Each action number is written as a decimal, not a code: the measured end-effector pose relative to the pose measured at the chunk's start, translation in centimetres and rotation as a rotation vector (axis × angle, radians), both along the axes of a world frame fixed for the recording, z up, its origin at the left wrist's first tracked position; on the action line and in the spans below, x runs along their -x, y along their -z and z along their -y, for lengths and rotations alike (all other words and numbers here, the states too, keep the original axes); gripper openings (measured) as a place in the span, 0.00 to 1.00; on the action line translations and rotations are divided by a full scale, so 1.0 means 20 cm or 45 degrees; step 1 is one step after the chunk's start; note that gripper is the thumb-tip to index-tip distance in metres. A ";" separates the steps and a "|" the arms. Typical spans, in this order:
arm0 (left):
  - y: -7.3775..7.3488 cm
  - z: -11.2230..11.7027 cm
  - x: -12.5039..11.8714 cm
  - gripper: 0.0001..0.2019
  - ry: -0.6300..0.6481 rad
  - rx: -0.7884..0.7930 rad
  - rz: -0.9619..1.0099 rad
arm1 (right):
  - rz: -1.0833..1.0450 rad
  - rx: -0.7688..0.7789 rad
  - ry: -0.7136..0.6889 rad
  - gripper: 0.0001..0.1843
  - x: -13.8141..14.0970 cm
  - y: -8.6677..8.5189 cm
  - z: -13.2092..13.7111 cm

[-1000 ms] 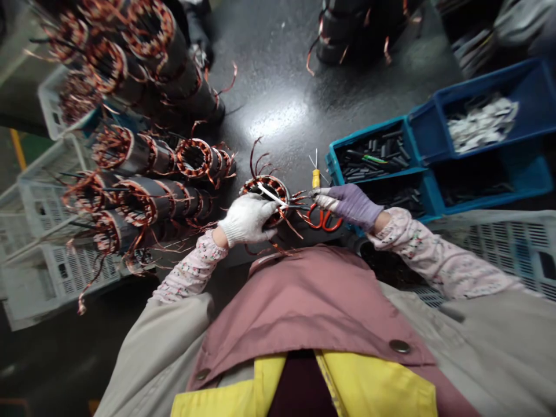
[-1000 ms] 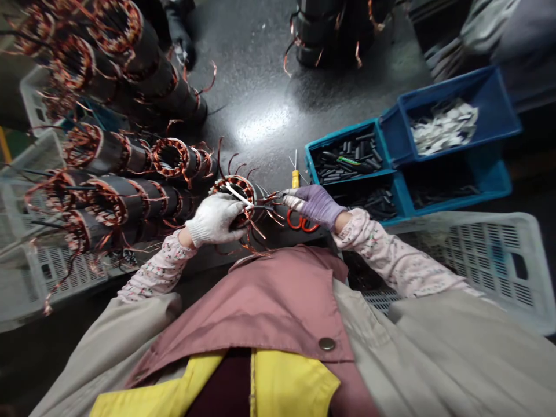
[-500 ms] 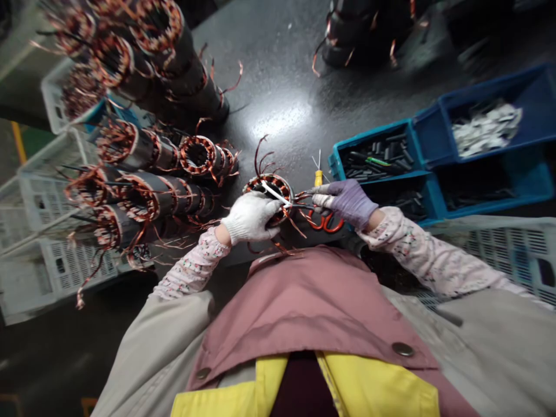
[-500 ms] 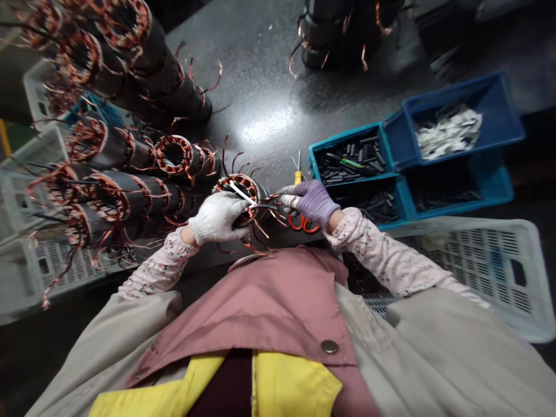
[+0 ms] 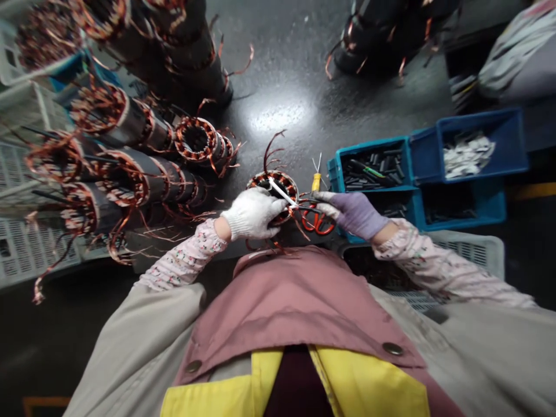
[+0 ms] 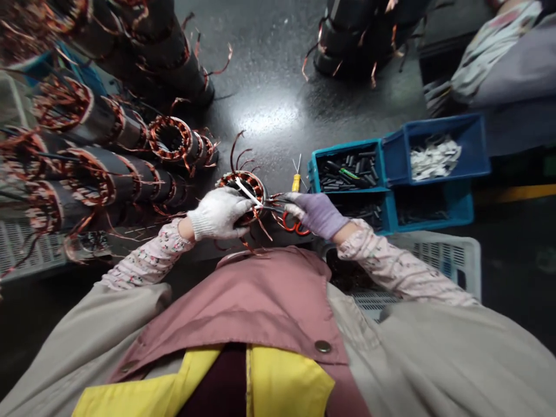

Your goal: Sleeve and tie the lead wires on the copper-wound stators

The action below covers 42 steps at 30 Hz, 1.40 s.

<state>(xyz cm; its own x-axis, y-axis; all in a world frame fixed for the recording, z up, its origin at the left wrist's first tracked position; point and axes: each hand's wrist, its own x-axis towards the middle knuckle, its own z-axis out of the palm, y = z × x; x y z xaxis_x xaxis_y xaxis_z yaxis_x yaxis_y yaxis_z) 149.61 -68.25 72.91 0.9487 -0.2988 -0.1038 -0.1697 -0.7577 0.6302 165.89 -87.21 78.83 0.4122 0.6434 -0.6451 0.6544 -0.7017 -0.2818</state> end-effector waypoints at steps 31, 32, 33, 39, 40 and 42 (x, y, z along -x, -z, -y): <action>0.01 -0.07 0.06 0.24 -0.019 -0.115 0.080 | 0.507 0.102 0.809 0.25 -0.25 0.10 0.62; 0.02 -0.07 0.06 0.24 -0.011 -0.099 0.084 | 0.520 0.075 0.800 0.21 -0.25 0.06 0.61; 0.03 -0.07 0.06 0.25 0.001 -0.087 0.093 | 0.495 0.037 0.815 0.15 -0.24 0.02 0.59; 0.04 -0.11 0.04 0.23 0.155 -0.026 0.138 | -0.304 -0.173 1.159 0.17 0.06 0.10 0.27; 0.04 -0.11 0.04 0.22 0.173 -0.003 0.140 | -0.362 -0.179 1.192 0.18 0.10 0.15 0.23; 0.03 -0.11 0.03 0.21 0.189 0.031 0.136 | -0.371 -0.185 1.258 0.19 0.15 0.24 0.17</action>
